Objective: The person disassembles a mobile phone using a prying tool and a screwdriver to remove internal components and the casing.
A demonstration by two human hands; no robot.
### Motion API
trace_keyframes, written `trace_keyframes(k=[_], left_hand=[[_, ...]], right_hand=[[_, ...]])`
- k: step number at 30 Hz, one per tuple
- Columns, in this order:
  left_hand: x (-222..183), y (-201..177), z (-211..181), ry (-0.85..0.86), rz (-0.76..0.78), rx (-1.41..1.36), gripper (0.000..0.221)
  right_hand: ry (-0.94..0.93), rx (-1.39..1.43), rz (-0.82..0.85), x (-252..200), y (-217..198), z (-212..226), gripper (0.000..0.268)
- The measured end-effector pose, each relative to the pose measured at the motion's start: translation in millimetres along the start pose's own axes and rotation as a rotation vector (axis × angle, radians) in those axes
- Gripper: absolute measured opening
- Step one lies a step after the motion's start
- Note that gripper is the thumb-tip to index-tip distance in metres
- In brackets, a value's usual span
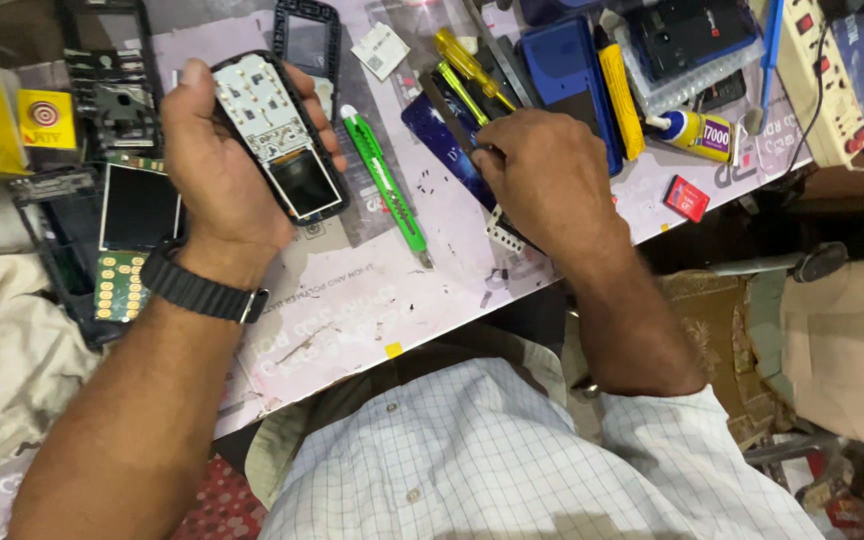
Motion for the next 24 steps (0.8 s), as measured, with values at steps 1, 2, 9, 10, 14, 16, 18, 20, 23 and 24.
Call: trace_keyframes(k=[1, 2, 9, 10, 14, 16, 18, 20, 23, 24], left_hand=[[0.5, 0.1, 0.1, -0.005, -0.008, -0.001, 0.064], [0.8, 0.1, 0.1, -0.010, -0.016, -0.002, 0.064], [-0.6, 2.7, -0.7, 0.009, 0.004, 0.002, 0.065], [-0.5, 3.1, -0.6, 0.009, 0.011, -0.002, 0.064], [-1.6, 5.0, -0.6, 0.002, 0.059, -0.015, 0.065], [-2.4, 4.5, -0.5, 0.007, 0.047, 0.002, 0.064], [-2.3, 6.4, -1.2, 0.010, 0.051, 0.003, 0.065], [-3.6, 7.2, -1.5, 0.005, 0.063, -0.006, 0.065], [-3.9, 7.8, -2.5, 0.022, 0.055, 0.015, 0.065], [-4.1, 8.6, -3.0, 0.035, 0.059, 0.021, 0.065]], right_hand=[[-0.015, 0.005, -0.004, -0.2, 0.3, 2.9, 0.013], [-0.030, 0.011, -0.007, -0.1, 0.8, 5.3, 0.016], [0.063, -0.008, 0.088, 4.4, 10.4, 12.0, 0.021], [0.073, -0.009, 0.090, 5.6, 9.8, 12.1, 0.023], [0.151, 0.048, 0.101, 6.5, 10.9, 12.7, 0.026], [0.191, 0.129, 0.096, 6.6, 9.6, 20.4, 0.027], [0.228, 0.126, 0.086, 11.3, 1.2, 31.9, 0.030], [0.265, 0.046, 0.080, 9.4, 0.3, 31.1, 0.033], [0.162, 0.001, 0.045, 7.9, 1.6, 29.1, 0.033], [0.152, 0.012, 0.040, 9.4, 1.4, 31.8, 0.032]])
Point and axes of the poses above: each hand's wrist, its own x-axis towards the middle knuckle, its own y-axis out of the palm, z = x × y, the point moved 5 cm from there along x, towards the middle knuckle, and after that the axes turned 10 degrees about -z, right-handed, at the moved point
